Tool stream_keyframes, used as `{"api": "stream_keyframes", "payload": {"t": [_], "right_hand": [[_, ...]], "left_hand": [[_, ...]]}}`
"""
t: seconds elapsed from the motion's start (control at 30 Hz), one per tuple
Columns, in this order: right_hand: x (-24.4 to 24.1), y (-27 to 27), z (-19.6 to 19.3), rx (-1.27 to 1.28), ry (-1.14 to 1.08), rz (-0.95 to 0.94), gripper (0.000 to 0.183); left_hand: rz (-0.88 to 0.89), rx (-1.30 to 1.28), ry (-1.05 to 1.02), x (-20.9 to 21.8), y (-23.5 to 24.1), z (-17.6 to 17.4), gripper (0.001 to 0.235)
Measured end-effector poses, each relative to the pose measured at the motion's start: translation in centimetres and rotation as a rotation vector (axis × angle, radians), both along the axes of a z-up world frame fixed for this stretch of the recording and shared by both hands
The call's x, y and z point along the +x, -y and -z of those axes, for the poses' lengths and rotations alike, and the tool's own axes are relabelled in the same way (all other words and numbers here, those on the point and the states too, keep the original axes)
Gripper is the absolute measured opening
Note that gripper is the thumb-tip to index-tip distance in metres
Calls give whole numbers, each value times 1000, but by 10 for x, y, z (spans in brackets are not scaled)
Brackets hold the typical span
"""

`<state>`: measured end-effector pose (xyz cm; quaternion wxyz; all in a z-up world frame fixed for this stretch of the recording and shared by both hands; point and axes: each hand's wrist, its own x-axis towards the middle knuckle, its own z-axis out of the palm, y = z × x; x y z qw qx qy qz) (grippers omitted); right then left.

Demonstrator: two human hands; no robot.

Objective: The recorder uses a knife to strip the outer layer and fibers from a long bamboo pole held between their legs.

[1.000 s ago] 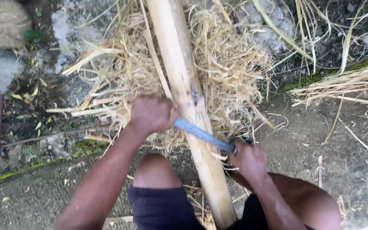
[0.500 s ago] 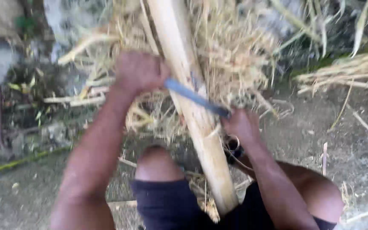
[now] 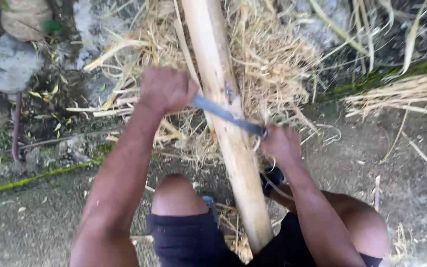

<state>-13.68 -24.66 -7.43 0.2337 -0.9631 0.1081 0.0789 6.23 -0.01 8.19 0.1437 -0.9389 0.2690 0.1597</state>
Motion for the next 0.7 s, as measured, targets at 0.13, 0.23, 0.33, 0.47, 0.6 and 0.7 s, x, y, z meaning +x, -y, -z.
{"api": "stream_keyframes", "payload": {"t": [0.13,0.23,0.33,0.47,0.6,0.7], "right_hand": [[-30,4,-12,22,-72,-25,35],[23,9,-4,7,-26,-13,30],[29,0,-17,-3,-98,-37,28],[-18,10,-25,103,-81,-62,19],[18,19,8,-59,-61,-89,24],[16,11,2,-41,8,-78,27]], "left_hand": [[-25,124,-162,-18,13,14,48],[30,49,-53,29,12,20,52],[29,-28,36,25,3,11,56],[33,73,-26,-14,5,29,49],[46,201,-93,22,11,23,59],[8,169,-99,24,4,18,55]]}}
